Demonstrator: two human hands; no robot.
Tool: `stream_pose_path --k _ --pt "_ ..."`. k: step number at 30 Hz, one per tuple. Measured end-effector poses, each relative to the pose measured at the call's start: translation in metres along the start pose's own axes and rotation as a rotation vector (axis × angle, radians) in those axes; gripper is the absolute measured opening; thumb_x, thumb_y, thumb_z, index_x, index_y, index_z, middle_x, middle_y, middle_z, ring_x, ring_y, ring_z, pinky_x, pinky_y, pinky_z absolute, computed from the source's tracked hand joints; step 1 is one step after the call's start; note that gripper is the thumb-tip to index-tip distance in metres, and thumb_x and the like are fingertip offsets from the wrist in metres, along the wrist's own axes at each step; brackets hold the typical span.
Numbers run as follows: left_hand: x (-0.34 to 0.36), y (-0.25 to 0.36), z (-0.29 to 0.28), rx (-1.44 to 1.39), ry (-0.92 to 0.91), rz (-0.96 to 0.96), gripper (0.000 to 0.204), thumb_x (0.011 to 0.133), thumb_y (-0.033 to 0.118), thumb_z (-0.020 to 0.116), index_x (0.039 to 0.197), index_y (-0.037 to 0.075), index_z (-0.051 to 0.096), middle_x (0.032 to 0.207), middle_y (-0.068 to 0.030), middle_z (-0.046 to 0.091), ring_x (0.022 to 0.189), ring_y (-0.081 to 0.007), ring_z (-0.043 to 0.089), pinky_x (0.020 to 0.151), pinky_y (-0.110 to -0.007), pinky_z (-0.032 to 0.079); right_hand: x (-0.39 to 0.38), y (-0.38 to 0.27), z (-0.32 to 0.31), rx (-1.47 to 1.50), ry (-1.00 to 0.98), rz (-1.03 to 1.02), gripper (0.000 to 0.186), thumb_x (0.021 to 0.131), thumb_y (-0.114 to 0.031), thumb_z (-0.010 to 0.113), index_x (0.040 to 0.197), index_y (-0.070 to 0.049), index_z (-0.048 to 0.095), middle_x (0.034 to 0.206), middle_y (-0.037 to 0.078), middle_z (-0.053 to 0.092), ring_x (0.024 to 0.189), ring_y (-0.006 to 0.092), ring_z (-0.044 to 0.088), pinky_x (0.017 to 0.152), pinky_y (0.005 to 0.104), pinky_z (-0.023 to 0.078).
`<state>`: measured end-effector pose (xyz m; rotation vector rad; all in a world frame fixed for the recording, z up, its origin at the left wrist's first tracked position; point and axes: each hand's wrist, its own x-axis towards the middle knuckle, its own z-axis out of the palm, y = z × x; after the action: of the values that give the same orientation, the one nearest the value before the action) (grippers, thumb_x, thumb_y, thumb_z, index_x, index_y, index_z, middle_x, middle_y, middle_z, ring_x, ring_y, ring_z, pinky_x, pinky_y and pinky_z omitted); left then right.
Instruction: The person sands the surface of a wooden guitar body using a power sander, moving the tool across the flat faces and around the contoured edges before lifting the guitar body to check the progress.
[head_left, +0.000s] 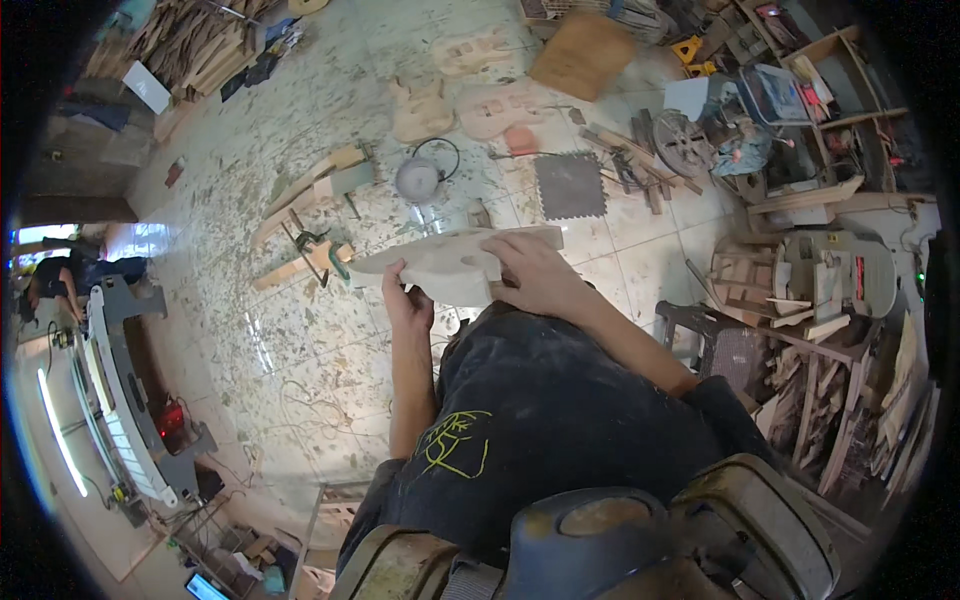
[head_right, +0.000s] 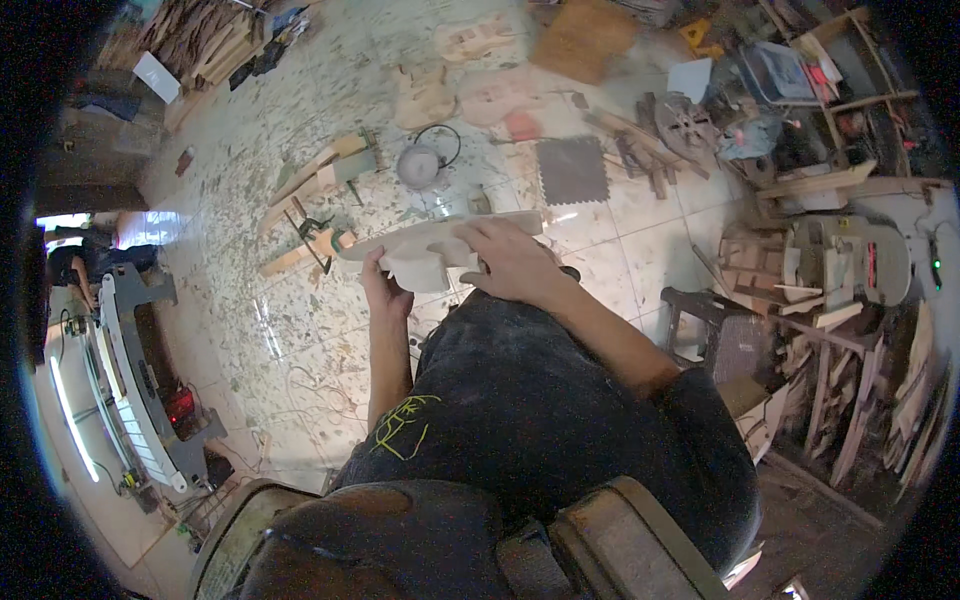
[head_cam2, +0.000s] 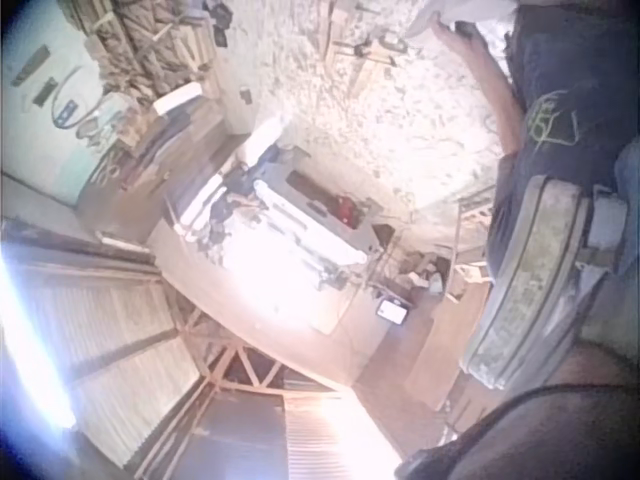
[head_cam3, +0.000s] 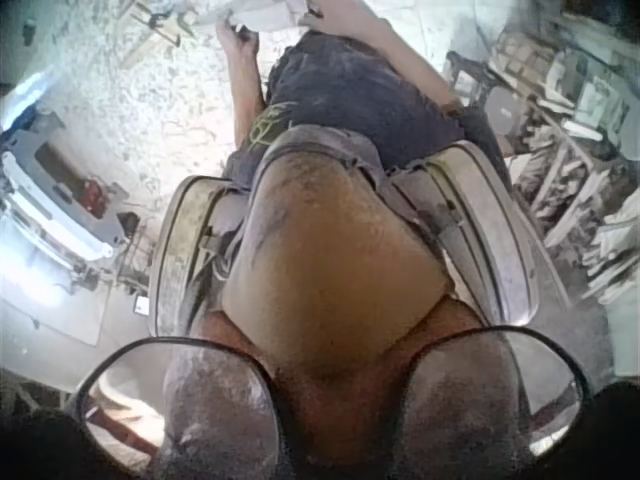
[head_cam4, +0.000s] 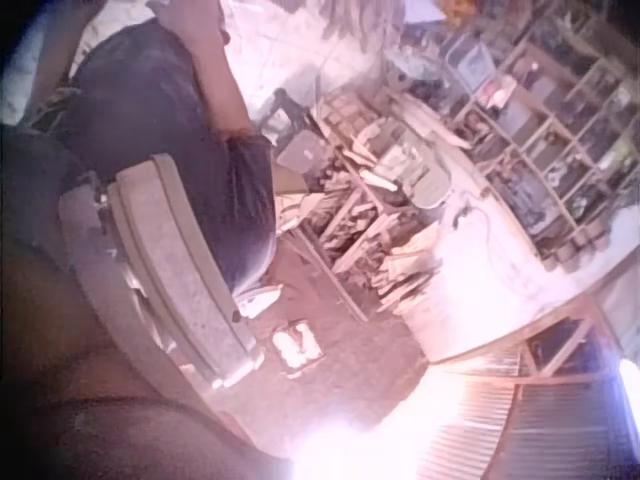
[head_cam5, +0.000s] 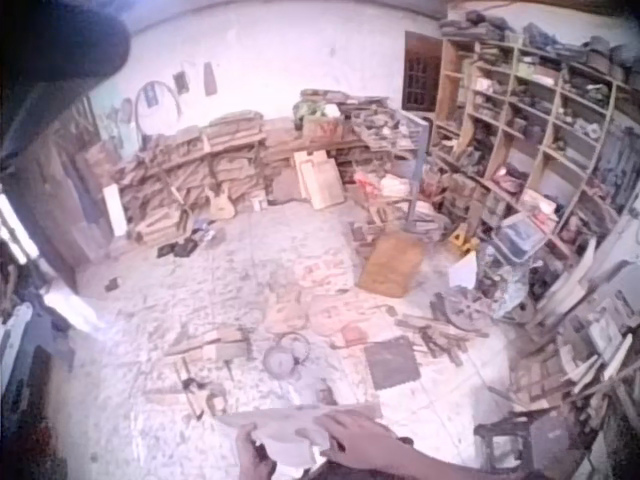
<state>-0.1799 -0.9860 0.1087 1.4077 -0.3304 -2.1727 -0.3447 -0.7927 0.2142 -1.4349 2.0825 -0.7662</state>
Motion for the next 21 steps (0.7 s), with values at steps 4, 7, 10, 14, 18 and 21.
stream_pose_path --k 4,7,10,14,18,21 --pt "0.034 0.043 0.041 0.06 -0.116 0.01 0.066 0.088 0.026 0.074 0.143 0.002 0.045 0.135 -0.0185 0.06 0.127 -0.0338 0.059 0.114 -0.045 0.049 0.073 0.022 -0.003 0.093 0.006 0.027 0.063 0.079 -0.013 0.078 0.139 -0.011 0.062 0.136 0.017 0.063 0.127 0.0375 0.06 0.107 0.0451 0.05" --pt "0.066 0.081 0.079 0.122 -0.171 0.039 0.066 0.088 0.028 0.075 0.142 0.003 0.047 0.136 -0.0171 0.06 0.127 -0.0331 0.059 0.112 -0.046 0.049 0.138 0.039 -0.007 0.023 0.011 -0.093 0.065 0.076 -0.007 0.074 0.14 -0.014 0.063 0.139 0.015 0.064 0.125 0.0361 0.063 0.103 0.0468 0.053" --pt "0.099 0.133 0.113 0.154 -0.191 0.066 0.066 0.09 0.033 0.073 0.143 0.003 0.049 0.137 -0.0155 0.061 0.127 -0.0328 0.059 0.11 -0.046 0.049 0.208 0.043 -0.023 0.007 0.108 -0.268 0.067 0.077 -0.007 0.074 0.142 -0.016 0.062 0.132 0.015 0.07 0.117 0.036 0.068 0.097 0.0478 0.055" --pt "0.116 0.212 0.157 0.281 -0.167 0.154 0.074 0.102 0.05 0.062 0.15 -0.003 0.043 0.143 -0.0205 0.058 0.128 -0.0343 0.061 0.107 -0.043 0.053 0.299 0.025 -0.061 0.203 0.102 -0.201 0.061 0.08 -0.012 0.077 0.139 -0.014 0.063 0.116 0.015 0.075 0.107 0.0393 0.072 0.093 0.046 0.057" --pt "0.11 0.281 0.169 0.472 0.084 0.606 0.08 0.105 0.057 0.051 0.154 -0.005 0.043 0.151 -0.0265 0.053 0.136 -0.0373 0.056 0.114 -0.047 0.047 0.373 0.011 -0.109 0.325 0.123 -0.018 0.056 0.082 -0.021 0.082 0.132 -0.002 0.066 0.102 0.021 0.076 0.099 0.0355 0.075 0.087 0.0424 0.056" --pt "0.158 0.32 0.123 0.685 0.475 0.832 0.082 0.106 0.059 0.047 0.157 -0.005 0.04 0.156 -0.0271 0.049 0.144 -0.037 0.048 0.121 -0.051 0.038 0.411 0.011 -0.117 0.556 0.204 0.01 0.058 0.083 -0.025 0.086 0.126 0.008 0.066 0.107 0.022 0.077 0.1 0.0286 0.076 0.091 0.0378 0.055"
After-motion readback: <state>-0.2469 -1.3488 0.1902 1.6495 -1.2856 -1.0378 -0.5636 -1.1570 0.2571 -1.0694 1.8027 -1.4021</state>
